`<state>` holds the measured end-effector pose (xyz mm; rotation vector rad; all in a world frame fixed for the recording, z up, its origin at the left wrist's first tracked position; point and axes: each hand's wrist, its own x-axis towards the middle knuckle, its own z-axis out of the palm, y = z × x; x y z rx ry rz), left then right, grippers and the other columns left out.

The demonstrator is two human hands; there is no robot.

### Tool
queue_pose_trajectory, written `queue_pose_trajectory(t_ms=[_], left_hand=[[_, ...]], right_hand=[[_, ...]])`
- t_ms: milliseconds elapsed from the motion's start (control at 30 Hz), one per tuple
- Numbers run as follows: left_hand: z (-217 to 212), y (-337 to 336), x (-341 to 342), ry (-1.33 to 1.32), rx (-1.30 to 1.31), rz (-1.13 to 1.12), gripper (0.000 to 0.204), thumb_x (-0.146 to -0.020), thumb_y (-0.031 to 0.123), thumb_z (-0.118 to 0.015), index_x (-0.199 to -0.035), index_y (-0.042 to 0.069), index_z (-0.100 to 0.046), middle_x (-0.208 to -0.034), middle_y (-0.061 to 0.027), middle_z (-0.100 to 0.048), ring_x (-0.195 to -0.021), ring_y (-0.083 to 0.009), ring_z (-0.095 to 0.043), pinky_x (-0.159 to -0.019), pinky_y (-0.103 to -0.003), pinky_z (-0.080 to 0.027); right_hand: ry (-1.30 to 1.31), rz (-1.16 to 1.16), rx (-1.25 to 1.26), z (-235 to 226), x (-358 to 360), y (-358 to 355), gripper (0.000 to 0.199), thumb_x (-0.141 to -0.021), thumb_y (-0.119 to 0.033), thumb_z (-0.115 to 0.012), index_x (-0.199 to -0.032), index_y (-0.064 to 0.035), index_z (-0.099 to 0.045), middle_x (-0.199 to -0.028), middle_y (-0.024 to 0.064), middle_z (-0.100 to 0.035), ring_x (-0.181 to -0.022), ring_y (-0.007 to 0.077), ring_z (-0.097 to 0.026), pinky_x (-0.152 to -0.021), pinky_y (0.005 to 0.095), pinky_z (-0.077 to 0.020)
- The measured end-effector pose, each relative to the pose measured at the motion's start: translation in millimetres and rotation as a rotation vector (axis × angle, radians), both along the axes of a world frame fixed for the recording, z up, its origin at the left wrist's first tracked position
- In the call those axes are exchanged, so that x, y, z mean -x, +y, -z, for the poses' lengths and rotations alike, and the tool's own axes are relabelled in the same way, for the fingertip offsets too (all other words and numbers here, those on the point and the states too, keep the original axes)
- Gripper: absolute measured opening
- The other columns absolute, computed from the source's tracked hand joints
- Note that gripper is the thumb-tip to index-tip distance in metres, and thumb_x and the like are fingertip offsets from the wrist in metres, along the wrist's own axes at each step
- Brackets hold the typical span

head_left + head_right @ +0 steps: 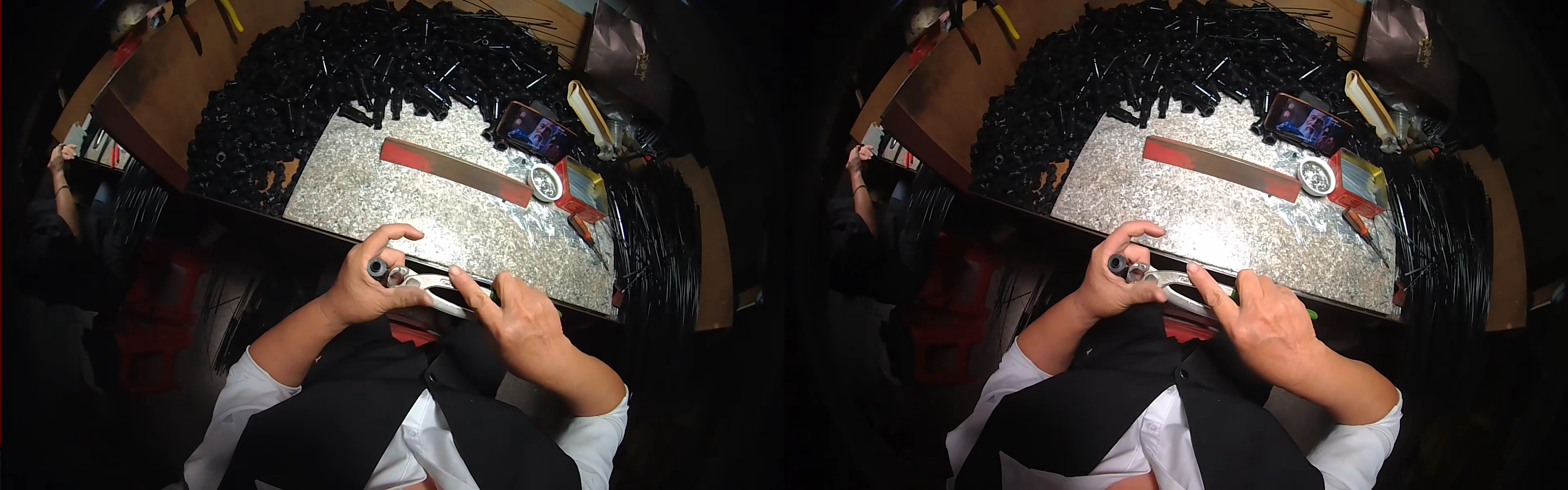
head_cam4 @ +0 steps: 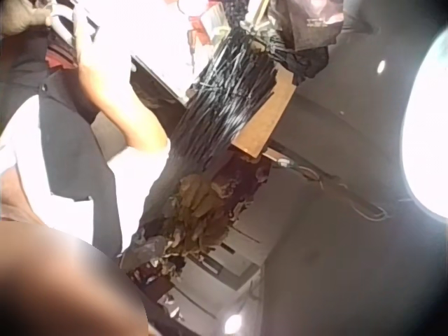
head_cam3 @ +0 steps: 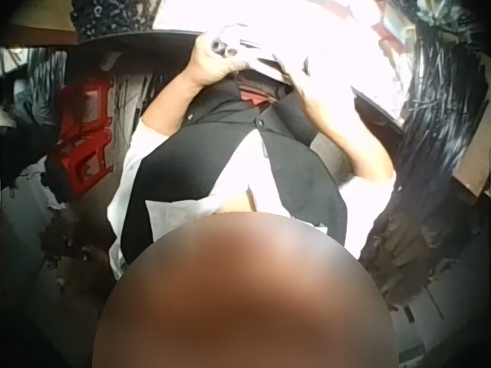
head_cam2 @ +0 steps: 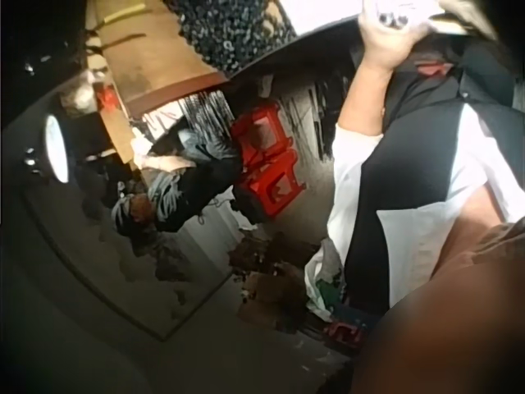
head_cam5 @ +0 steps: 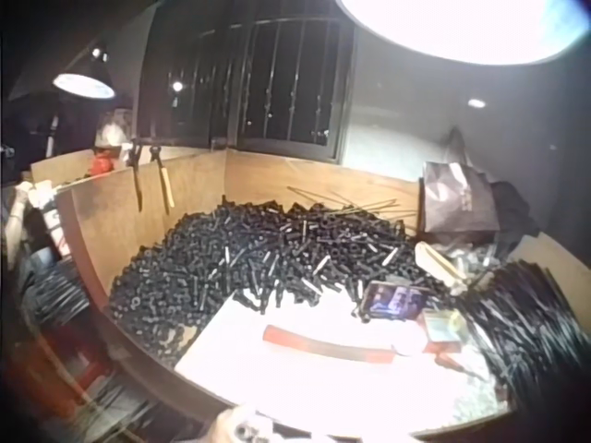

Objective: Assembling black rods and components into central hubs and using pliers for crimping.

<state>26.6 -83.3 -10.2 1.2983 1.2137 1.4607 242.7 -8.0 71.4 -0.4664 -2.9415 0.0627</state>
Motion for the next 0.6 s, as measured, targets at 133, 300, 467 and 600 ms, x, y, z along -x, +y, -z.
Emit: queue_pose_trajectory(t_ms=[133,300,467,600], left_hand=[[-5,1,0,-0.007,0.028,0.1,0.059,-0.07,0.008,-0.078,-0.12,0.001,-0.046,-0.063,0.0048,-0.054,-0.059,0.0008,-0.045,-0.054,-0.015,-0.032],[-4,-3,4,-0.087,0.111,0.213,0.063,-0.07,0.01,-0.079,-0.123,0.0,-0.045,-0.066,0.0013,-0.057,-0.066,-0.002,-0.051,-0.058,-0.016,-0.036],[-18,4,40,-0.032,-0.434,-0.265,0.07,-0.079,0.041,-0.071,-0.123,-0.004,-0.04,-0.085,-0.0089,-0.057,-0.07,-0.0089,-0.054,-0.063,-0.022,-0.043],[-92,-50,102,-0.288,-0.699,-0.417,0.076,-0.089,0.061,-0.039,-0.121,-0.008,-0.038,-0.09,-0.0111,-0.052,-0.053,-0.0087,-0.041,-0.05,-0.023,-0.035]], right_hand=[[-0.041,0.0,0.078,1,-1,0,0.064,-0.075,-0.003,-0.061,-0.136,-0.014,-0.044,-0.072,0.01,-0.042,-0.056,0.0229,-0.051,-0.049,0.0368,-0.0426],[-0.152,-0.024,0.395,4,-1,8,0.069,-0.073,-0.003,-0.063,-0.137,-0.0125,-0.04,-0.078,0.0145,-0.049,-0.065,0.03,-0.056,-0.058,0.0389,-0.0478],[0.066,0.097,0.61,21,1,29,0.068,-0.067,0.0,-0.075,-0.13,-0.0069,-0.049,-0.101,0.0178,-0.061,-0.084,0.0277,-0.06,-0.076,0.0344,-0.0463],[0.19,0.263,0.336,48,-5,66,0.064,-0.072,-0.008,-0.075,-0.13,-0.0048,-0.048,-0.108,0.0203,-0.061,-0.088,0.0277,-0.06,-0.077,0.0343,-0.0467]])
